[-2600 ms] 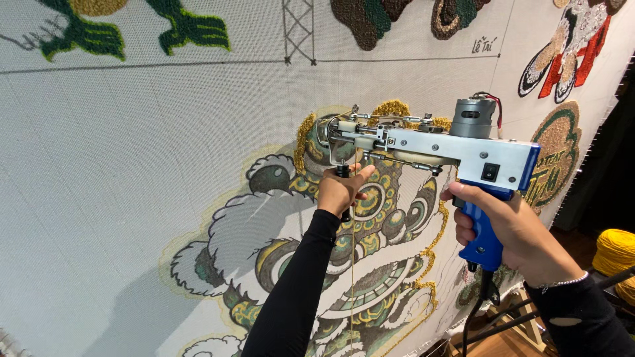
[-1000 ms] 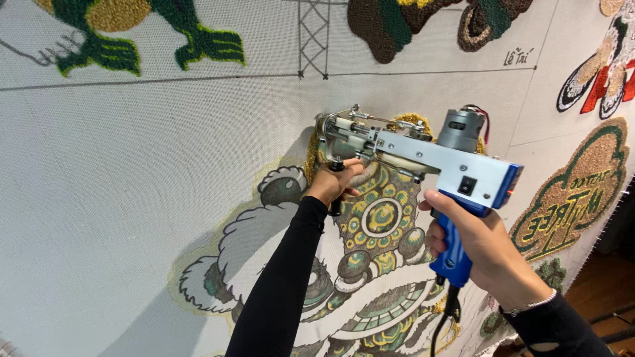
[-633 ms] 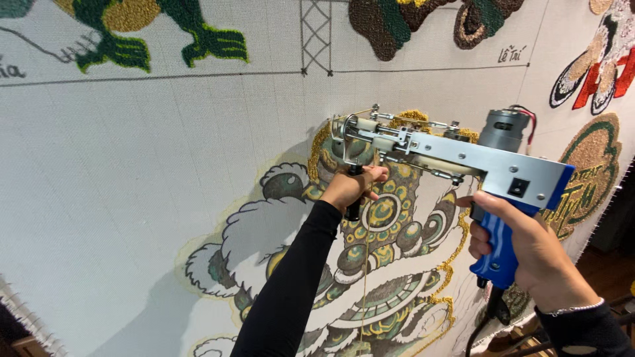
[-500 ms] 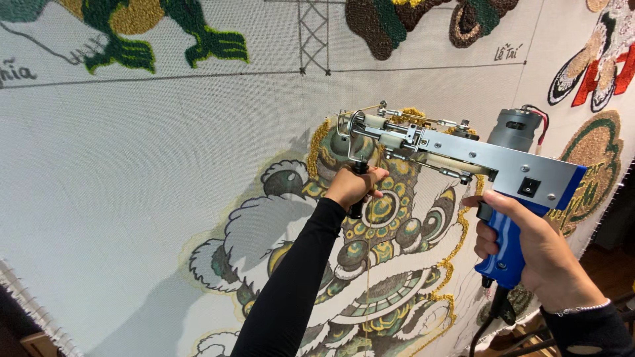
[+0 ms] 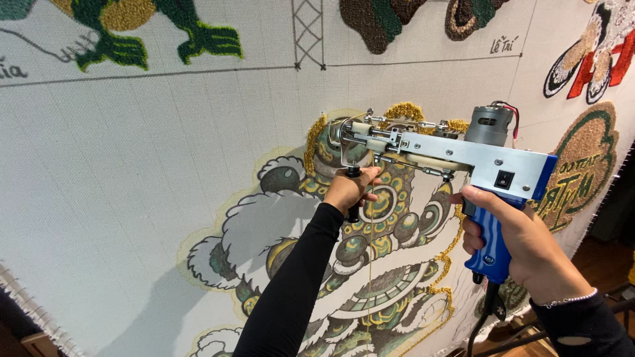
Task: The person uses a tufting gun to punch colored yarn into a large canvas frame, following the lines of a pre-drawn lion design. They move the tool along circular paths to fill in shapes and occasionally use their hand to pick out loose threads or check the surface.
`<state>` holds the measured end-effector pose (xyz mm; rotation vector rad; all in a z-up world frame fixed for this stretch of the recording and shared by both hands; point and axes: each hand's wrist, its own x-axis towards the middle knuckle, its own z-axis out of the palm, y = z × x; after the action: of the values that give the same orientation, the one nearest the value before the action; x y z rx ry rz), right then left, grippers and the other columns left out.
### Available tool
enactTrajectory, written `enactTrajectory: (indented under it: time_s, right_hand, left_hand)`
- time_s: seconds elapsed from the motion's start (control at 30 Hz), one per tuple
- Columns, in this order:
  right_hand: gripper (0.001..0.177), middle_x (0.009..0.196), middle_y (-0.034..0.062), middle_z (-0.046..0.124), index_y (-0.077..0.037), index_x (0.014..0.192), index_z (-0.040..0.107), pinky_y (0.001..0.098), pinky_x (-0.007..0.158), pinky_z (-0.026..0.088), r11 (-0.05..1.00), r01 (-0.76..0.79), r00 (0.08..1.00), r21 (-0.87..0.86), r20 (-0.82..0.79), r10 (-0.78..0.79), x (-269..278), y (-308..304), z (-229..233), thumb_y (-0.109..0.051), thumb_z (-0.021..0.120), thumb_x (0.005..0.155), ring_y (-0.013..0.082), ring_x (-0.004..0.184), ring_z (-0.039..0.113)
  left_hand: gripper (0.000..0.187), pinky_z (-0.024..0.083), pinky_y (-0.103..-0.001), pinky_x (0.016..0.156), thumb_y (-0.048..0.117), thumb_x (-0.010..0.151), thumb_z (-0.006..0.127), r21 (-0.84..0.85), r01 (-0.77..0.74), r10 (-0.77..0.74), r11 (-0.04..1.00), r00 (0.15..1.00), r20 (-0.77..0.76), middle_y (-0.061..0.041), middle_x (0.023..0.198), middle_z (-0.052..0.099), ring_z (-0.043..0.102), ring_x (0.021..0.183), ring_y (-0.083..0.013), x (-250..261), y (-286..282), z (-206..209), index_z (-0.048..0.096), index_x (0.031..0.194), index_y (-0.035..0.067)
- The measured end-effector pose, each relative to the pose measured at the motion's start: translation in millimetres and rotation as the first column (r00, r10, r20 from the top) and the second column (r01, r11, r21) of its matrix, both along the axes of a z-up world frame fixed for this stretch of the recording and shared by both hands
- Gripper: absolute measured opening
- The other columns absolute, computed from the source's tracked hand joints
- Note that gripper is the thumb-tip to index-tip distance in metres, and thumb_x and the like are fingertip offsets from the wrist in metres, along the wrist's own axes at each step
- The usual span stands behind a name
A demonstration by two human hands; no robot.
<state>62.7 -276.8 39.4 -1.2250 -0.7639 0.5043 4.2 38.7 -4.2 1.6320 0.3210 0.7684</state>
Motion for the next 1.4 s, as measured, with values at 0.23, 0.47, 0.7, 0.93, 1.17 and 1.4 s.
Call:
enactTrajectory:
  time_s: [0.23,0.47,0.7,0.93,1.17,1.4]
  right_hand:
    - [0.037,0.057,0.0046,0.049,0.0,0.104,0.072,0.0337,0.046,0.043,1.0,-0.005,1.0,-0.007,-0.025,0.005,2,6,-2,-0.034,0.068,0.089,0.0167,0.046,0.048]
    - [0.037,0.055,0.0044,0.048,0.0,0.103,0.073,0.0323,0.044,0.042,1.0,-0.02,0.999,-0.005,-0.035,0.019,1,11,-3,-0.034,0.068,0.089,0.0158,0.045,0.047]
    - [0.034,0.059,0.0032,0.052,-0.001,0.101,0.072,0.0318,0.045,0.043,1.0,-0.005,0.999,-0.019,-0.034,0.004,-8,27,8,-0.032,0.071,0.088,0.0157,0.047,0.05]
    - [0.03,0.061,0.0026,0.054,-0.004,0.096,0.07,0.0317,0.045,0.043,1.0,-0.005,1.0,-0.012,0.0,0.005,-27,57,15,-0.032,0.075,0.085,0.0152,0.048,0.051]
    - [0.034,0.059,0.0043,0.052,-0.005,0.089,0.065,0.0349,0.044,0.044,0.999,-0.004,0.997,-0.04,-0.082,0.001,-32,76,11,-0.036,0.076,0.083,0.0175,0.046,0.051]
    - [0.035,0.059,0.0038,0.051,-0.005,0.088,0.062,0.0347,0.044,0.042,1.0,0.012,0.998,-0.012,-0.068,-0.013,-29,83,11,-0.036,0.077,0.082,0.0175,0.046,0.05]
  left_hand:
    - [0.05,0.045,-0.025,0.042,0.044,0.091,0.071,-0.009,-0.063,0.063,0.998,0.998,-0.029,-0.009,0.104,0.079,0.071,0.06,-0.0127,-3,-3,1,0.071,0.12,0.002]
    - [0.053,0.044,-0.026,0.041,0.047,0.088,0.072,-0.039,-0.049,0.049,0.998,0.999,-0.004,-0.008,0.102,0.077,0.07,0.057,-0.0135,-3,1,1,0.07,0.119,0.003]
    - [0.052,0.042,-0.027,0.043,0.046,0.089,0.074,-0.07,-0.113,0.11,0.991,0.993,-0.048,-0.01,0.107,0.076,0.066,0.058,-0.0133,5,19,6,0.071,0.118,0.003]
    - [0.056,0.041,-0.027,0.045,0.048,0.089,0.071,-0.076,-0.146,0.14,0.986,0.987,-0.081,-0.006,0.111,0.075,0.066,0.059,-0.012,2,53,12,0.069,0.129,0.01]
    - [0.058,0.037,-0.028,0.042,0.051,0.087,0.071,-0.037,-0.19,0.185,0.981,0.976,-0.112,-0.007,0.113,0.078,0.064,0.054,-0.0132,5,80,8,0.07,0.128,0.01]
    - [0.059,0.039,-0.027,0.042,0.051,0.088,0.071,-0.019,-0.128,0.127,0.992,0.99,-0.055,-0.003,0.124,0.077,0.07,0.057,-0.0108,7,89,12,0.071,0.126,0.005]
